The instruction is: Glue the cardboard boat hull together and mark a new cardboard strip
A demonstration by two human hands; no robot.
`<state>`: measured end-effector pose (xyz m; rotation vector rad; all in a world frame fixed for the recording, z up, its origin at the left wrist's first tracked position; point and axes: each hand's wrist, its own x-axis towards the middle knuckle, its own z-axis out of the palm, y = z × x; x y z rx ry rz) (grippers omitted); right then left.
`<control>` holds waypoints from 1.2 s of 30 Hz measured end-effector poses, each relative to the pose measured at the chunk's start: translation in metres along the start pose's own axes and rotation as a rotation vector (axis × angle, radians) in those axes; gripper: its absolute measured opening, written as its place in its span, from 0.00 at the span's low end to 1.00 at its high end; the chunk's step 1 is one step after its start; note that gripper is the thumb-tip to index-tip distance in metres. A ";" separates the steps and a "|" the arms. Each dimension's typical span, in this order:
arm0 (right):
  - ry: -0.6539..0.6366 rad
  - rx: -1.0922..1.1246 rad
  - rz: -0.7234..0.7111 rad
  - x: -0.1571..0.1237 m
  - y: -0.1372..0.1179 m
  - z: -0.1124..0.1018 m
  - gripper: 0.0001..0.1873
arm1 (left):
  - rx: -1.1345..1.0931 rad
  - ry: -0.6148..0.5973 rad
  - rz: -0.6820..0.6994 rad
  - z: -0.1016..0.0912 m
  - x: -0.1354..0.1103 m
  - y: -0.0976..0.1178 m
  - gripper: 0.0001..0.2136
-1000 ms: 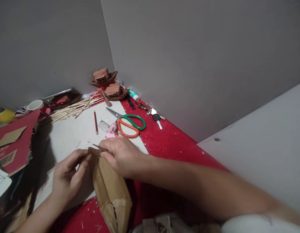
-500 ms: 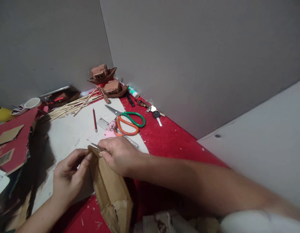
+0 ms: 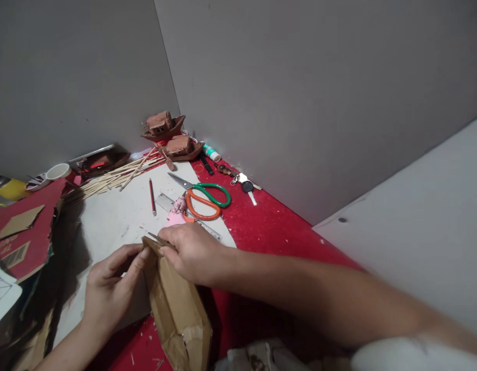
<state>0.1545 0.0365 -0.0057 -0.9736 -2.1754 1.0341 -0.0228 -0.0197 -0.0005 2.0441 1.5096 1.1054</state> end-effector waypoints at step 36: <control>-0.177 -0.244 0.066 0.001 -0.008 -0.010 0.10 | -0.040 -0.069 0.036 -0.003 0.005 -0.011 0.04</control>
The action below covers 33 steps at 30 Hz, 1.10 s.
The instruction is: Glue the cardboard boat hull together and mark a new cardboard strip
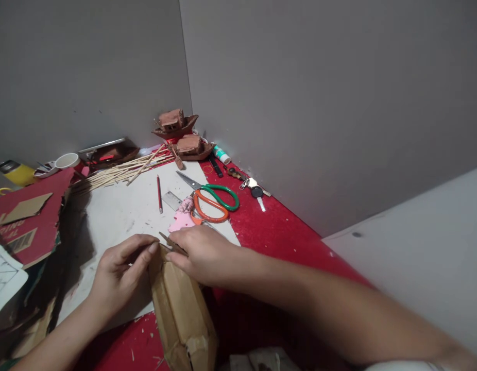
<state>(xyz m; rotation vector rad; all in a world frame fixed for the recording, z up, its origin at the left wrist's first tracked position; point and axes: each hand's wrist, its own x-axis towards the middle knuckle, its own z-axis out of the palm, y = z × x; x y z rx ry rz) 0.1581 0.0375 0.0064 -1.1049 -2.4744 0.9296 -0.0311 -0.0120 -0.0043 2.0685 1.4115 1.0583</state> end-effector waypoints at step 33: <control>0.261 0.371 0.201 -0.014 0.018 -0.066 0.09 | -0.040 -0.029 -0.038 0.001 -0.003 -0.005 0.08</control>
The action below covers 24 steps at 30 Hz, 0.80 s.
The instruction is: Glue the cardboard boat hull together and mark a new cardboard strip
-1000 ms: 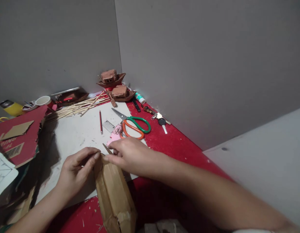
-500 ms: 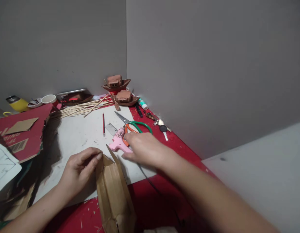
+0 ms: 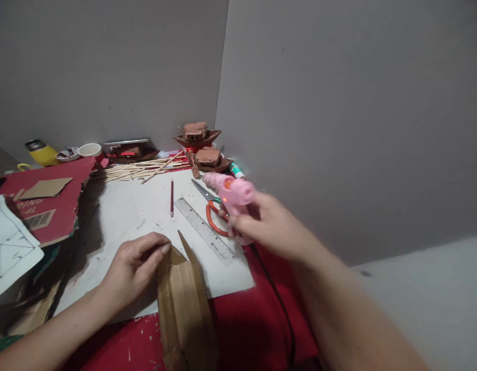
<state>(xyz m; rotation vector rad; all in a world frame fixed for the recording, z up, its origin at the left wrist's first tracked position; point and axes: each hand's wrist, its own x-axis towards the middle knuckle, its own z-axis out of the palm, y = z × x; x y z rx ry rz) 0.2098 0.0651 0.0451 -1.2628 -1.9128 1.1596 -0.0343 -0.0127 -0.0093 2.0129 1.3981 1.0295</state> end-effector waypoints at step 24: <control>-0.417 -0.174 -0.270 -0.024 -0.015 0.013 0.23 | -0.020 -0.018 -0.075 -0.003 0.003 0.004 0.07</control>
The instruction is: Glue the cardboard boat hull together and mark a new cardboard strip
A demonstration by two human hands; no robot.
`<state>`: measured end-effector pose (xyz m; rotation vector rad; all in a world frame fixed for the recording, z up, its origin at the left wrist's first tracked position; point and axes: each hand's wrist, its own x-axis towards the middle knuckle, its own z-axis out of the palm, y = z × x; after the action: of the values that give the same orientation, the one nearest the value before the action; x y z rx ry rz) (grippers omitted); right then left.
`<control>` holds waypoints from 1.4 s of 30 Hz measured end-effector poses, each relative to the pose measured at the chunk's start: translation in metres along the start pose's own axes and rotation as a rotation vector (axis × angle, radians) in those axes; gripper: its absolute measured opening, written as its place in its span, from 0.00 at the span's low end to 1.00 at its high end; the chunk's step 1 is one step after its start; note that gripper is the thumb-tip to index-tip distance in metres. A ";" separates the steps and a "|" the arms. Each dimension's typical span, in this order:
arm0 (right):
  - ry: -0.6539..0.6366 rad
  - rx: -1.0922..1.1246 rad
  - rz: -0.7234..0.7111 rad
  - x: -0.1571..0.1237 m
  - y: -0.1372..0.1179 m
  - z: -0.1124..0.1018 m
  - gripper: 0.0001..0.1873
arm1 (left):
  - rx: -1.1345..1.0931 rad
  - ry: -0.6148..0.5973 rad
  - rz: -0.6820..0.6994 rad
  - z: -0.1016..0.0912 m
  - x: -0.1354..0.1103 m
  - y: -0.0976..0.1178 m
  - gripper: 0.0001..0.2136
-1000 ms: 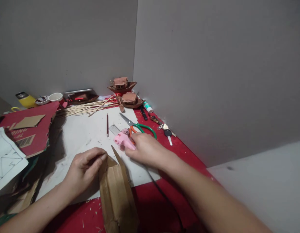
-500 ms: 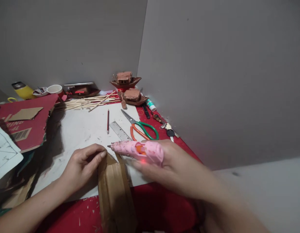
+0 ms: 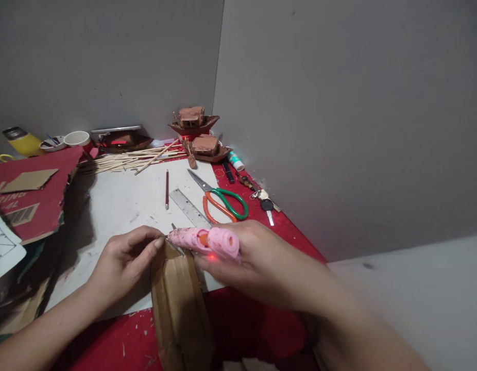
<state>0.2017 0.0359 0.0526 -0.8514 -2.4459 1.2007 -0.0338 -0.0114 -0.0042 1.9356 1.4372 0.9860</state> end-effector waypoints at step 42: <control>0.039 0.122 0.016 -0.003 -0.009 -0.007 0.21 | -0.188 -0.028 -0.211 0.002 0.002 0.013 0.06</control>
<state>0.2043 0.0345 0.0641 -0.8523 -2.3127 1.3111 -0.0248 -0.0128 0.0049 1.6213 1.4441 0.9547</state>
